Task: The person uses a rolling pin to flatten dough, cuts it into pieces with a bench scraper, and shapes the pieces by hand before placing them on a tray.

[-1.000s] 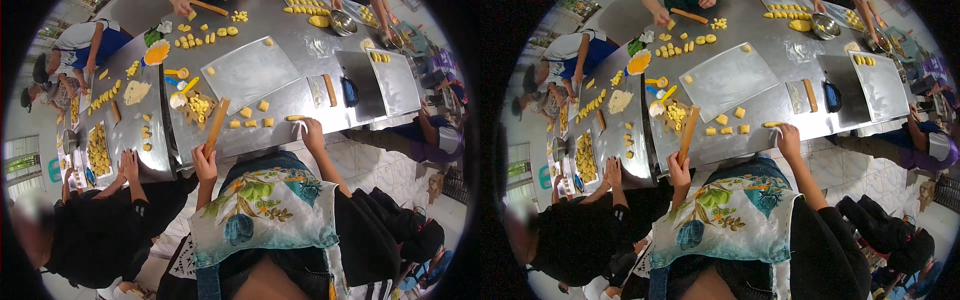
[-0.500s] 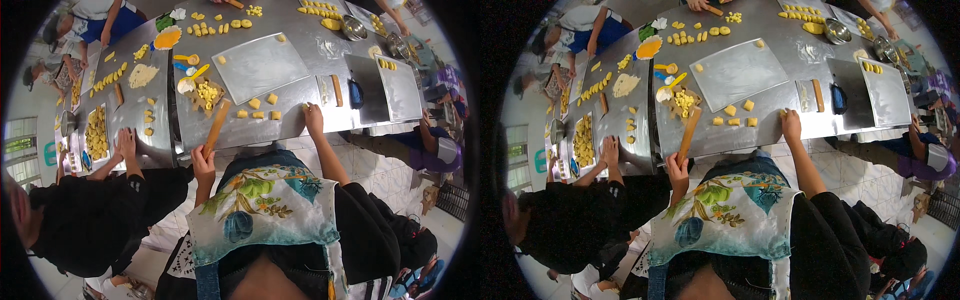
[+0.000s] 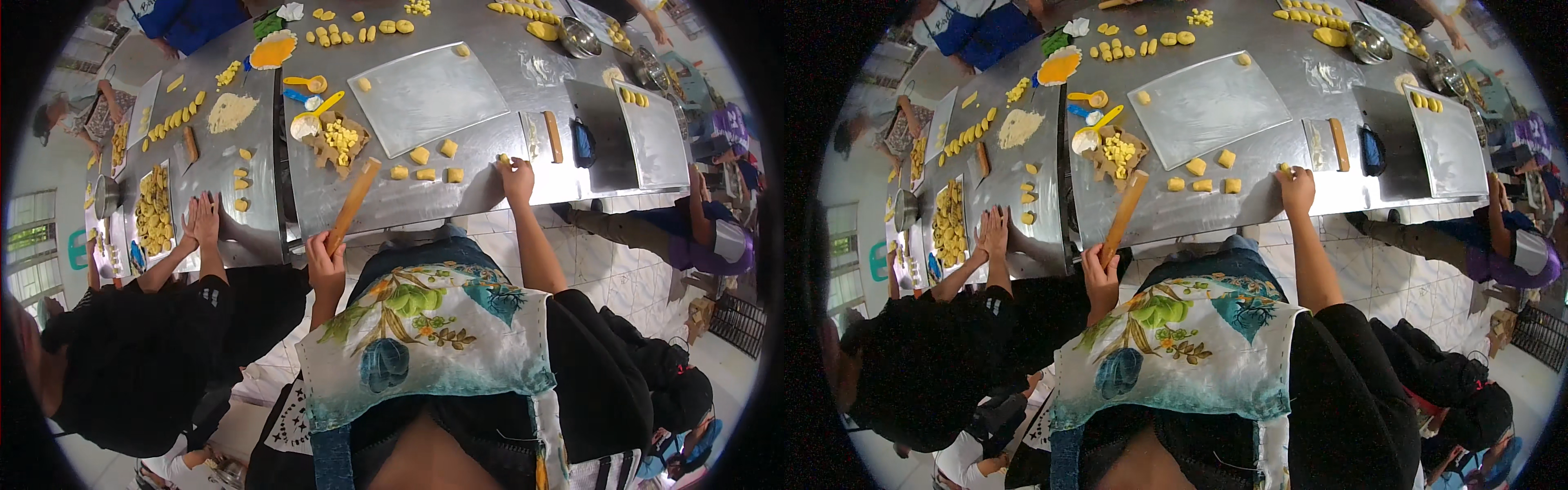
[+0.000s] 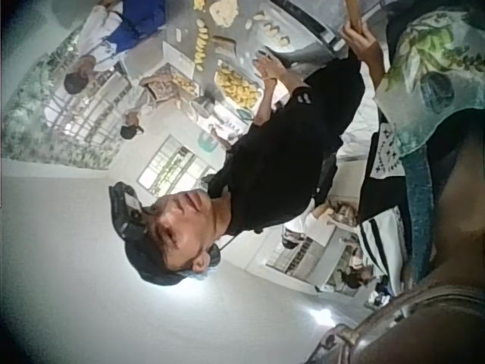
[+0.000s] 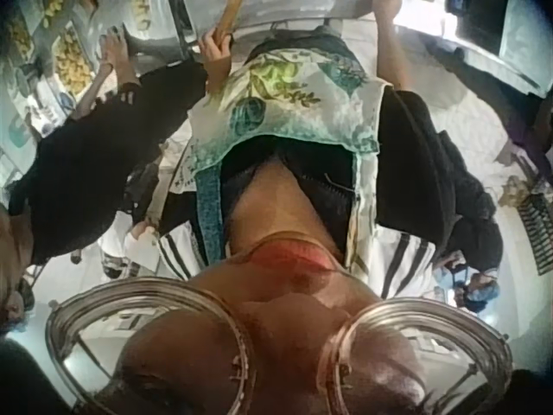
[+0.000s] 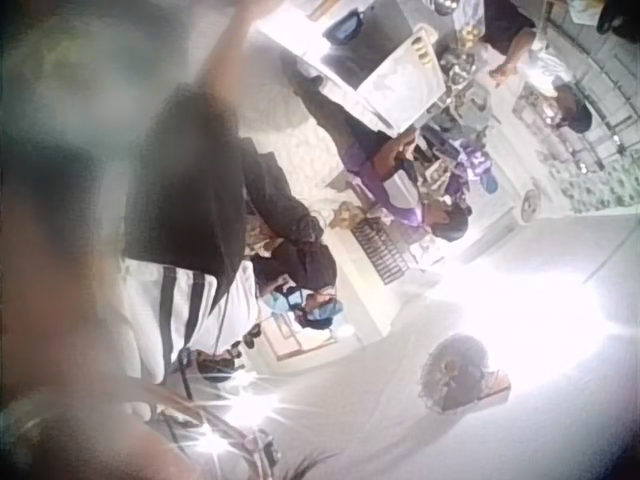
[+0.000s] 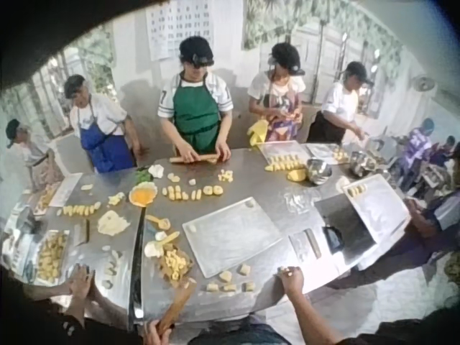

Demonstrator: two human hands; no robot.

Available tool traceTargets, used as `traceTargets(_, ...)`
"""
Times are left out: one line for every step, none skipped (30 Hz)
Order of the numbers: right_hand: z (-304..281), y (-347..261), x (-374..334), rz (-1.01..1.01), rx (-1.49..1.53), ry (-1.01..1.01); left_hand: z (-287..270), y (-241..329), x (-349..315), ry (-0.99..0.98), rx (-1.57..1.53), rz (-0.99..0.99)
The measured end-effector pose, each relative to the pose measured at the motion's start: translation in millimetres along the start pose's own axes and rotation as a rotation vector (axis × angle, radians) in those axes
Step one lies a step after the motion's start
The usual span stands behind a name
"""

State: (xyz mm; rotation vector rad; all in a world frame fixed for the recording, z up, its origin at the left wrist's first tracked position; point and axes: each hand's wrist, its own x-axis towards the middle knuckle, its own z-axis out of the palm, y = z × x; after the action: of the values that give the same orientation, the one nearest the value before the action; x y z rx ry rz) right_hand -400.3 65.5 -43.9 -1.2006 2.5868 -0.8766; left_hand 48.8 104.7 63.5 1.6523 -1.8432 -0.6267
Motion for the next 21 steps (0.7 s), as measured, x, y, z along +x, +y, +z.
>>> traceTargets(-4,-2,0,0.04,0.036,-0.033,1,2,3,-0.012,0.019,0.02)
traceTargets(-2,2,4,0.043,0.034,-0.032,3,5,6,-0.025,0.037,0.041)
traceTargets(-3,9,10,0.033,0.002,-0.073,6,12,13,-0.034,0.028,0.043)
traceTargets(-7,3,10,0.018,-0.026,-0.129,7,20,20,-0.086,0.033,0.087)
traceTargets(-14,0,14,0.097,-0.018,-0.22,9,27,26,-0.14,0.038,0.133)
traceTargets(-19,3,13,0.1,-0.024,-0.224,15,35,32,-0.145,0.037,0.128)
traceTargets(-24,7,16,0.065,0.155,-0.059,26,44,40,-0.197,0.058,0.216)
traceTargets(-30,11,18,0.027,0.332,0.108,38,54,47,-0.25,0.079,0.305)
traceTargets(-47,-4,14,0.022,0.405,0.124,48,65,52,-0.239,0.079,0.295)
traceTargets(-67,-12,10,-0.135,0.345,0.155,59,80,55,-0.354,0.065,0.297)
traceTargets(-88,-21,3,-0.306,0.224,0.18,72,94,58,-0.468,0.05,0.298)
traceTargets(-104,-26,-5,-0.472,0.096,0.211,90,107,60,-0.468,0.047,0.299)
traceTargets(-111,-25,-14,-0.548,0.072,0.134,108,121,59,-0.523,0.069,0.339)
traceTargets(-116,-24,-20,-0.626,0.049,0.055,126,133,59,-0.577,0.091,0.378)
traceTargets(-124,-23,-24,-0.668,0.017,-0.085,146,144,57,-0.581,0.087,0.373)
traceTargets(-122,-13,-24,-0.74,-0.035,-0.153,166,154,57,-0.624,0.026,0.391)
traceTargets(-119,2,-23,-0.73,-0.077,-0.198,185,161,57,-0.665,-0.034,0.406)
traceTargets(-115,16,-20,-0.722,-0.118,-0.242,202,164,59,-0.661,-0.034,0.403)
traceTargets(-113,29,-15,-0.729,-0.121,-0.245,217,165,60,-0.662,0.001,0.436)
traceTargets(-112,41,-8,-0.66,-0.119,-0.283,232,165,61,-0.662,0.037,0.467)
traceTargets(-111,50,-4,-0.586,-0.111,-0.324,242,169,62,-0.661,0.039,0.458)
